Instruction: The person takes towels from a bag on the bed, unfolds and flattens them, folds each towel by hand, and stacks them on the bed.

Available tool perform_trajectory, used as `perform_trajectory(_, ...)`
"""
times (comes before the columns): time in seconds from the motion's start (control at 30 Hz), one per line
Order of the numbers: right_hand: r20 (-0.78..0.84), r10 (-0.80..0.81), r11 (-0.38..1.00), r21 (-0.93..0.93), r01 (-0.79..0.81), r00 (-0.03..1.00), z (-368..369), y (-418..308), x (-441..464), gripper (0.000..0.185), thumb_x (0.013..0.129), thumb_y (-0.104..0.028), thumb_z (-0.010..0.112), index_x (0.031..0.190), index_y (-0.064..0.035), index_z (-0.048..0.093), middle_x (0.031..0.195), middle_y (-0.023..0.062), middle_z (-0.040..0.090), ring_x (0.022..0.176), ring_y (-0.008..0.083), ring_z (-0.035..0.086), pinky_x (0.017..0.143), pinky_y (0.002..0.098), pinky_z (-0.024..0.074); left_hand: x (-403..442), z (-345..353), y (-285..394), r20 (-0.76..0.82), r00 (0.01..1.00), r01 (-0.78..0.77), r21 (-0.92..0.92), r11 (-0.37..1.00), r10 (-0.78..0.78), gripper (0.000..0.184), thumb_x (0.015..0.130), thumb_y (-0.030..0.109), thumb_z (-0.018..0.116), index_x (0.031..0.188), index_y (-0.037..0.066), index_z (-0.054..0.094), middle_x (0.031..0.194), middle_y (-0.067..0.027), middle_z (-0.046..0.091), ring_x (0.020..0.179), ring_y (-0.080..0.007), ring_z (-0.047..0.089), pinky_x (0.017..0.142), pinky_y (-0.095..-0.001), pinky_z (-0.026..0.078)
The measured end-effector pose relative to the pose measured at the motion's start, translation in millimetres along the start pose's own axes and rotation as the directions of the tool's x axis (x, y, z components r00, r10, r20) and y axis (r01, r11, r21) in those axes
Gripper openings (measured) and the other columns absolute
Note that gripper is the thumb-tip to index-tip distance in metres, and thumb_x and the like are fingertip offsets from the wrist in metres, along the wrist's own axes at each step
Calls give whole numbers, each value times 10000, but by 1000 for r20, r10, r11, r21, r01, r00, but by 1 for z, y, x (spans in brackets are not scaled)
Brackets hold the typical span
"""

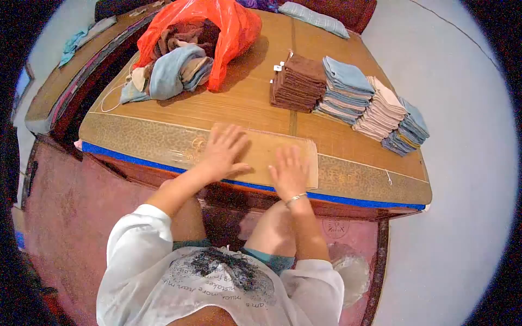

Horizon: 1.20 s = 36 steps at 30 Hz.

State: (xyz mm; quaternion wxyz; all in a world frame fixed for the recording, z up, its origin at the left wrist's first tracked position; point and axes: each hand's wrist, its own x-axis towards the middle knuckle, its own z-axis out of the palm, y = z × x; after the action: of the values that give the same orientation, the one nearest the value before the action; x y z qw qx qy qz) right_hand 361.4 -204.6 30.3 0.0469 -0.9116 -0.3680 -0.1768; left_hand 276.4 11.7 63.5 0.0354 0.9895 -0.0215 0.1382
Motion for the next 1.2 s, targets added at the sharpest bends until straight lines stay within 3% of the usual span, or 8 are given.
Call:
perform_trajectory(0.23, 144, -58, 989, 144, 37, 988, 12, -4, 23, 640, 858, -456, 473, 1378, -115, 321, 1441, 134, 269, 1348, 298, 195, 1074, 525, 124, 33, 42, 24, -61, 994, -101, -168, 981, 92, 781, 796, 645, 427, 1359, 108, 354, 1426, -164, 282, 1347, -303, 200, 1082, -513, 102)
perform_trajectory(0.57, 138, 315, 947, 25, -321, 939, -10, 57, -3, 655, 849, -464, 474, 1356, -67, 353, 1465, 113, 219, 1355, 312, 163, 1074, 535, 108, 18, 30, -8, 27, 999, 23, -55, 998, -22, 811, 784, 654, 446, 1377, 113, 328, 1438, -167, 255, 1356, -298, 166, 1089, -508, 59)
perform_trajectory(0.7, 11, 187, 982, -24, -187, 982, -14, 29, 23, 613, 864, -416, 472, 1360, -78, 349, 1465, 107, 223, 1359, 302, 158, 1079, 529, 100, 33, 24, 15, 24, 1000, 18, -66, 998, -17, 856, 770, 676, 439, 1383, 93, 309, 1444, -171, 240, 1360, -299, 156, 1085, -519, 53)
perform_trajectory(0.8, 140, -30, 995, 99, 17, 990, 25, 13, 40, 609, 874, -412, 457, 1378, -100, 318, 1456, 111, 248, 1368, 274, 142, 1095, 494, 81, 47, 39, 29, 34, 995, -92, -132, 987, 97, 851, 785, 669, 421, 1385, 78, 298, 1456, -177, 209, 1370, -304, 121, 1085, -525, 39)
perform_trajectory(0.93, 207, 31, 985, 162, -65, 978, 10, 20, 41, 646, 872, -470, 430, 1387, -102, 301, 1457, 101, 250, 1367, 273, 144, 1098, 482, 77, 46, 42, 19, 105, 990, -74, -137, 988, 89, 841, 789, 672, 410, 1388, 93, 297, 1454, -165, 224, 1368, -296, 133, 1086, -523, 38)
perform_trajectory(1.0, 243, 72, 997, 7, -76, 967, 7, 34, 38, 686, 863, -522, 410, 1396, -106, 288, 1470, 93, 219, 1367, 269, 144, 1095, 485, 83, 43, 38, 9, 77, 995, -53, -98, 994, 61, 819, 795, 672, 395, 1393, 121, 296, 1453, -151, 236, 1368, -283, 143, 1089, -514, 43)
perform_trajectory(1.1, 259, 137, 990, -2, -141, 956, -3, 48, 27, 704, 858, -526, 419, 1403, -107, 273, 1479, 88, 197, 1363, 284, 155, 1091, 494, 90, 36, 32, -13, 72, 997, 10, -42, 999, -7, 795, 801, 664, 395, 1392, 140, 303, 1455, -144, 235, 1368, -277, 145, 1089, -508, 44)
perform_trajectory(1.2, 183, 150, 985, 63, -164, 972, 2, 62, 11, 707, 855, -522, 431, 1403, -105, 272, 1480, 84, 196, 1357, 303, 171, 1083, 508, 106, 26, 27, -39, 81, 994, 71, -23, 997, -69, 778, 807, 645, 410, 1397, 150, 296, 1461, -137, 225, 1370, -274, 137, 1090, -504, 43)
